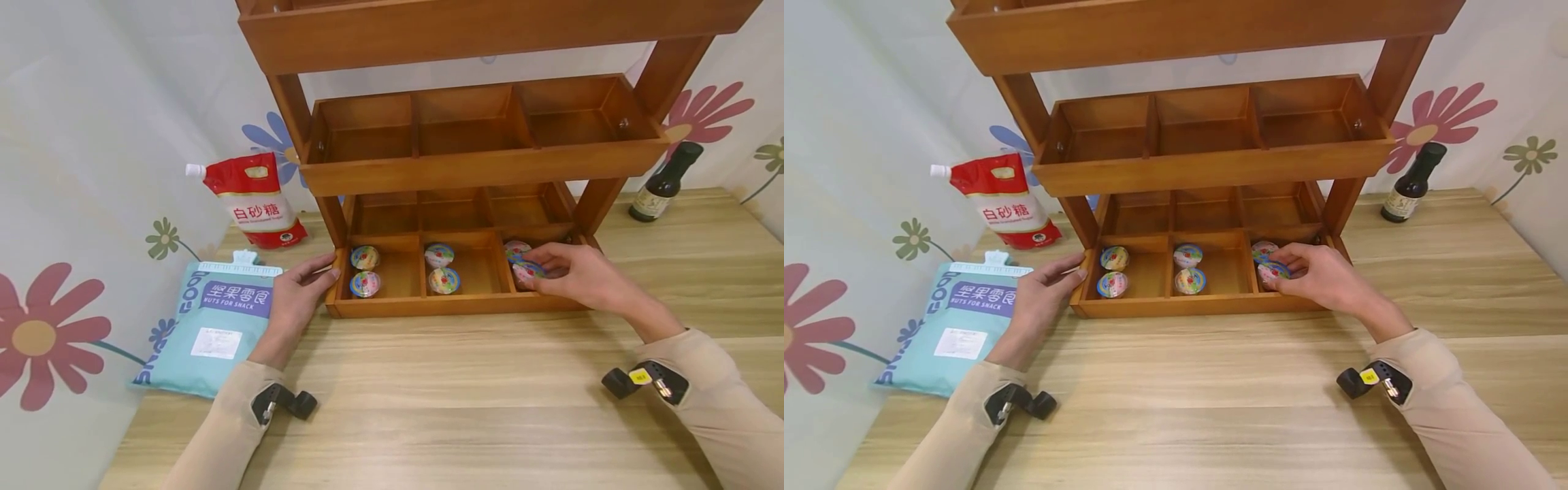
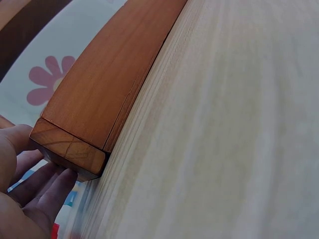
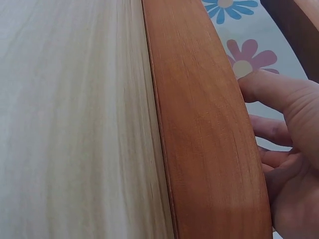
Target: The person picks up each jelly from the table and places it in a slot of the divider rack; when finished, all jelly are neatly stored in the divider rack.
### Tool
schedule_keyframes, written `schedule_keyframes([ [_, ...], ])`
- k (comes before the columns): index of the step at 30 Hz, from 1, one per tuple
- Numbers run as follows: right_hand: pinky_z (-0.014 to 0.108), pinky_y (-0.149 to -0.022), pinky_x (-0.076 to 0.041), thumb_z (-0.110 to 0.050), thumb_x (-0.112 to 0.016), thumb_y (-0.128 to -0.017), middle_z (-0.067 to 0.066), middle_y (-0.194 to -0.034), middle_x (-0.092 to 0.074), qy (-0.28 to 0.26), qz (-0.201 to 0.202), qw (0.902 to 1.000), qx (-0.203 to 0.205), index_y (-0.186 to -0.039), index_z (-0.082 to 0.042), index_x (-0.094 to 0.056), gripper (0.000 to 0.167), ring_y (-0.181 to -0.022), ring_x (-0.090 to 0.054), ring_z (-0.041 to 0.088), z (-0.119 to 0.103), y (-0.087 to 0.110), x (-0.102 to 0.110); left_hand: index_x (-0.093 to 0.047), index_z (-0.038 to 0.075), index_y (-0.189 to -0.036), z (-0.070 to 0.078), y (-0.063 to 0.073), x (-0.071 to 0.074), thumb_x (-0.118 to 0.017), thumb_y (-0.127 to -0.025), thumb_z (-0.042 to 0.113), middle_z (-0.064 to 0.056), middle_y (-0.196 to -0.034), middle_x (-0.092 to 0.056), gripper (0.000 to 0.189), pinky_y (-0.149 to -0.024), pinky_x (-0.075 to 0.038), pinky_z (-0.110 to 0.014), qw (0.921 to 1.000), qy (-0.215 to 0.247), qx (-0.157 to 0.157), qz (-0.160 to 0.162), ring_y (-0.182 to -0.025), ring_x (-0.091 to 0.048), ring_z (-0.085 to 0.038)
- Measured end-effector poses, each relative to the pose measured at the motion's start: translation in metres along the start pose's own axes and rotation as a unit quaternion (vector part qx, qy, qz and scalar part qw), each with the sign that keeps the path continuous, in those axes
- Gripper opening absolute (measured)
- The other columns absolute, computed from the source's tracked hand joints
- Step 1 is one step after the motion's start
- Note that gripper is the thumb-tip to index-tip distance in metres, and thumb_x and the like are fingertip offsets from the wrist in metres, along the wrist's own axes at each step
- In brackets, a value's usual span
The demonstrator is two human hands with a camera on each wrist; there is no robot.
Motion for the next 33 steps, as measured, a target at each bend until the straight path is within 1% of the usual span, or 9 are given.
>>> schedule_keyframes([
  [3,0.022,-0.083,-0.055,-0.020,-0.081,-0.094,0.017,-0.116,-0.074,-0.001,0.000,1.0000,0.002,-0.131,0.001,-0.070,0.045,-0.106,-0.072,0.033,0.0000,-0.0002,0.0003,-0.074,0.012,-0.137,-0.0003,0.0002,0.0000,-0.077,-0.099,0.021,-0.004,-0.137,-0.071,0.039,-0.094,-0.056,-0.021,1.0000,0.005,0.001,-0.001,-0.119,-0.070,-0.019],
  [9,0.022,-0.081,-0.055,-0.019,-0.080,-0.094,0.010,-0.111,-0.076,-0.013,-0.009,0.9999,0.007,-0.129,-0.002,-0.073,0.040,-0.101,-0.072,0.026,0.0026,0.0002,0.0010,-0.074,0.012,-0.137,-0.0007,-0.0007,-0.0013,-0.077,-0.099,0.021,-0.003,-0.137,-0.071,0.039,-0.095,-0.055,-0.020,1.0000,0.004,-0.001,-0.002,-0.119,-0.070,-0.018],
  [11,0.022,-0.080,-0.055,-0.019,-0.080,-0.095,0.008,-0.111,-0.076,-0.021,-0.014,0.9996,0.010,-0.130,-0.003,-0.073,0.039,-0.100,-0.072,0.023,0.0039,-0.0001,0.0014,-0.074,0.012,-0.136,-0.0003,-0.0009,-0.0013,-0.078,-0.099,0.021,-0.004,-0.136,-0.072,0.038,-0.094,-0.055,-0.019,1.0000,0.005,-0.002,-0.001,-0.117,-0.070,-0.017],
  [14,0.021,-0.080,-0.055,-0.022,-0.080,-0.096,0.007,-0.111,-0.077,-0.031,-0.021,0.9993,0.004,-0.130,-0.005,-0.074,0.039,-0.100,-0.073,0.021,0.0052,-0.0009,0.0024,-0.075,0.011,-0.135,0.0006,-0.0009,-0.0009,-0.078,-0.099,0.020,-0.005,-0.135,-0.072,0.038,-0.092,-0.055,-0.018,1.0000,0.007,-0.002,0.000,-0.114,-0.071,-0.015],
  [20,0.022,-0.081,-0.055,-0.027,-0.081,-0.097,0.008,-0.114,-0.077,-0.034,-0.031,0.9989,-0.009,-0.132,-0.006,-0.074,0.042,-0.103,-0.072,0.022,0.0062,-0.0025,0.0032,-0.075,0.011,-0.135,0.0021,0.0006,-0.0005,-0.078,-0.098,0.020,-0.007,-0.135,-0.072,0.038,-0.091,-0.055,-0.017,1.0000,0.009,0.003,0.001,-0.110,-0.071,-0.009],
  [27,0.021,-0.084,-0.054,-0.025,-0.080,-0.098,0.010,-0.119,-0.076,-0.038,-0.040,0.9984,-0.008,-0.131,-0.006,-0.074,0.039,-0.110,-0.071,0.025,0.0085,-0.0019,0.0031,-0.075,0.011,-0.135,0.0004,0.0002,-0.0012,-0.078,-0.099,0.019,-0.006,-0.136,-0.071,0.037,-0.091,-0.056,-0.018,0.9999,0.013,0.002,-0.002,-0.110,-0.071,-0.010],
  [33,0.021,-0.084,-0.054,-0.025,-0.080,-0.097,0.009,-0.120,-0.076,-0.044,-0.042,0.9981,-0.009,-0.131,-0.007,-0.074,0.039,-0.110,-0.071,0.023,0.0083,-0.0033,0.0030,-0.075,0.011,-0.134,-0.0018,-0.0014,-0.0003,-0.078,-0.098,0.019,-0.007,-0.135,-0.072,0.037,-0.091,-0.056,-0.018,0.9999,0.015,0.002,0.004,-0.109,-0.071,-0.010],
])
Point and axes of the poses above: each hand's wrist, its own y-axis away from the middle knuckle, its own x-axis out of the back of the hand, z = x × y, the point moved 3 cm from there along -y, towards the middle knuckle
